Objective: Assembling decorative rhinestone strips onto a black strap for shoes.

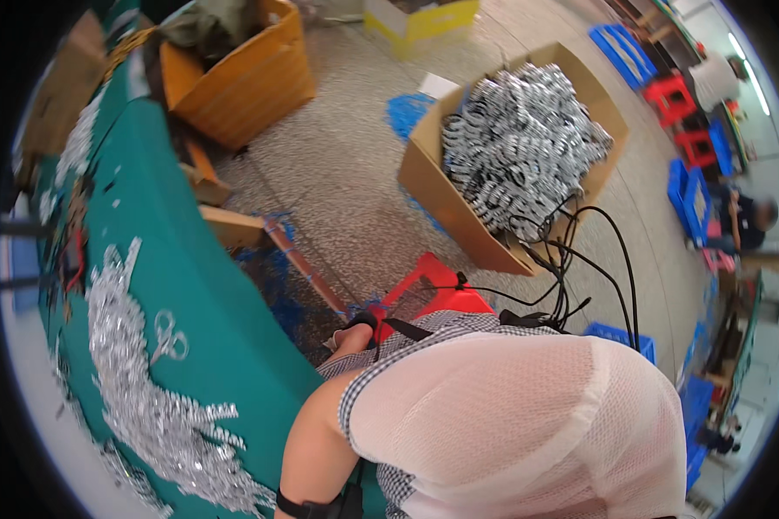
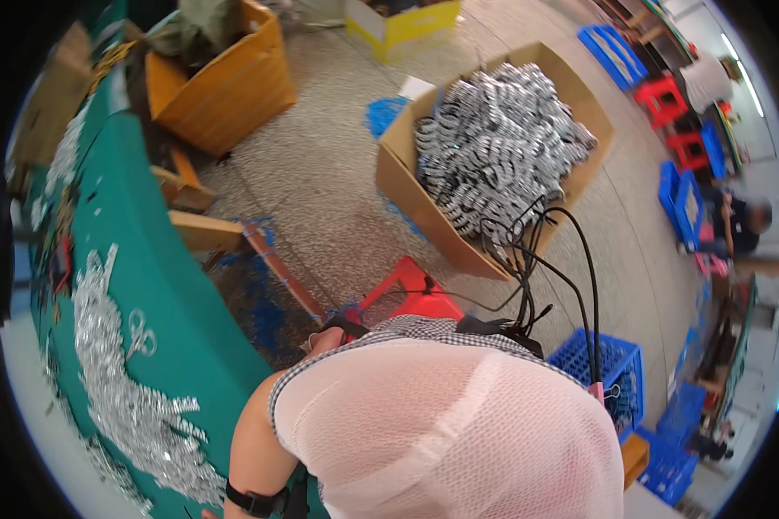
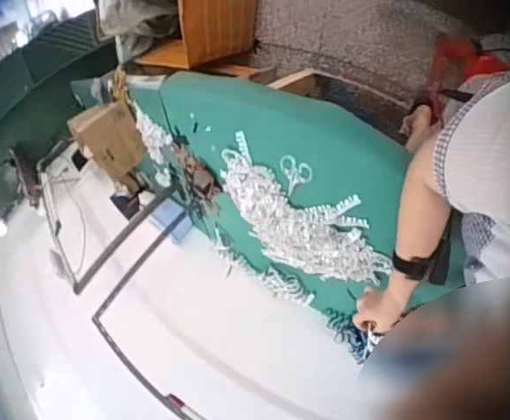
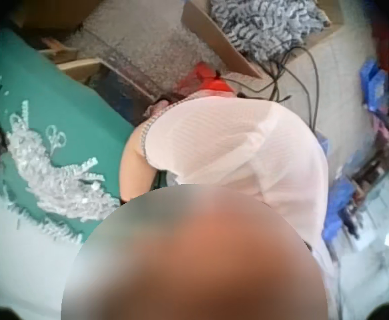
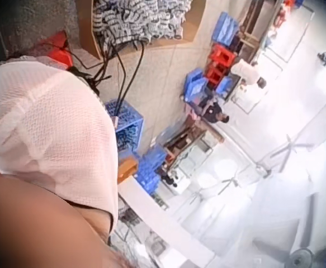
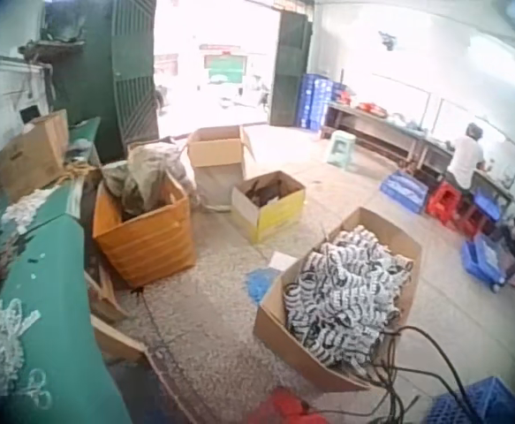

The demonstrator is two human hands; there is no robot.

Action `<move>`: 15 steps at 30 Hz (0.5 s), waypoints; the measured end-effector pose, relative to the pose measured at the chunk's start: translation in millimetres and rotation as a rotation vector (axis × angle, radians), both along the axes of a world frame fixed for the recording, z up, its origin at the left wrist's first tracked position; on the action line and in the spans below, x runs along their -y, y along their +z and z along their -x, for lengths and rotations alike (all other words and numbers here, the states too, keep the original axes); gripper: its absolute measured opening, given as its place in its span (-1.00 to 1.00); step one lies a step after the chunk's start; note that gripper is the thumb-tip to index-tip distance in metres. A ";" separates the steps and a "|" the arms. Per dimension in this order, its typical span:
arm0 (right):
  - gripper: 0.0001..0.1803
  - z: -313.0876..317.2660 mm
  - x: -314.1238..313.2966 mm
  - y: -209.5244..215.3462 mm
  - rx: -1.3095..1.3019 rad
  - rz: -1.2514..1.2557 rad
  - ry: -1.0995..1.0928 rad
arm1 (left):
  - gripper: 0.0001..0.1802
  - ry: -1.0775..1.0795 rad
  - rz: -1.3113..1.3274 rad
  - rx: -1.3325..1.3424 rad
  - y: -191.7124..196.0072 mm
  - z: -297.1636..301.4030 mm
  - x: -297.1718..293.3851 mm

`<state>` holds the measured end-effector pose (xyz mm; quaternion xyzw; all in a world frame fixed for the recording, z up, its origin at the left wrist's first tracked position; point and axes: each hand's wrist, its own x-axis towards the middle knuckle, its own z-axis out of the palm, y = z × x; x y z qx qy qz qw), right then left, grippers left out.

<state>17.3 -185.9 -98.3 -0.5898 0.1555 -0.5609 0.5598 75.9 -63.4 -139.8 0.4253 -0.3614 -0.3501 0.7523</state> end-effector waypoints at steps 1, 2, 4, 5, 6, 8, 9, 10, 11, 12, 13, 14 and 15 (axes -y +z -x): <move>-0.80 7.6 5.0 7.8 0.014 -0.034 0.023 | -0.64 -0.022 -0.039 0.014 19.4 28.2 26.8; -0.80 2.1 8.7 5.0 0.021 -0.056 -0.008 | -0.65 -0.050 -0.082 0.025 28.7 49.9 52.1; -0.76 -10.6 12.3 9.4 0.142 -0.158 0.043 | -0.67 -0.087 -0.148 0.048 -1.6 24.5 67.0; -0.71 -9.8 17.1 14.6 0.031 -0.112 0.155 | -0.67 -0.095 -0.172 0.063 -25.3 -48.6 44.9; -0.71 -7.5 19.6 20.4 0.016 -0.117 0.129 | -0.68 -0.102 -0.195 0.075 -21.5 -136.0 5.1; -0.78 -24.2 19.1 15.0 0.009 -0.087 0.118 | -0.70 -0.107 -0.249 0.095 -23.6 -136.6 22.0; -0.83 -32.6 16.6 6.7 -0.017 -0.055 0.105 | -0.70 -0.119 -0.280 0.095 -25.2 -120.3 32.4; -0.86 -33.2 18.0 1.9 -0.043 -0.021 0.092 | -0.71 -0.131 -0.308 0.094 -28.3 -104.2 46.7; -0.84 -34.5 19.6 -2.4 -0.069 0.015 0.084 | -0.72 -0.139 -0.333 0.095 -29.8 -88.3 57.8; -0.84 -37.0 20.7 -3.8 -0.073 0.011 0.076 | -0.72 -0.144 -0.356 0.097 -29.7 -72.8 65.9; -0.84 -30.3 25.1 3.6 -0.053 -0.029 0.168 | -0.73 -0.137 -0.369 0.103 -27.8 -58.5 75.7; -0.84 -21.6 30.1 10.7 -0.036 -0.071 0.259 | -0.74 -0.134 -0.384 0.105 -27.6 -46.1 85.0; -0.84 -14.6 34.6 13.9 -0.020 -0.111 0.351 | -0.75 -0.128 -0.397 0.108 -26.5 -34.0 92.7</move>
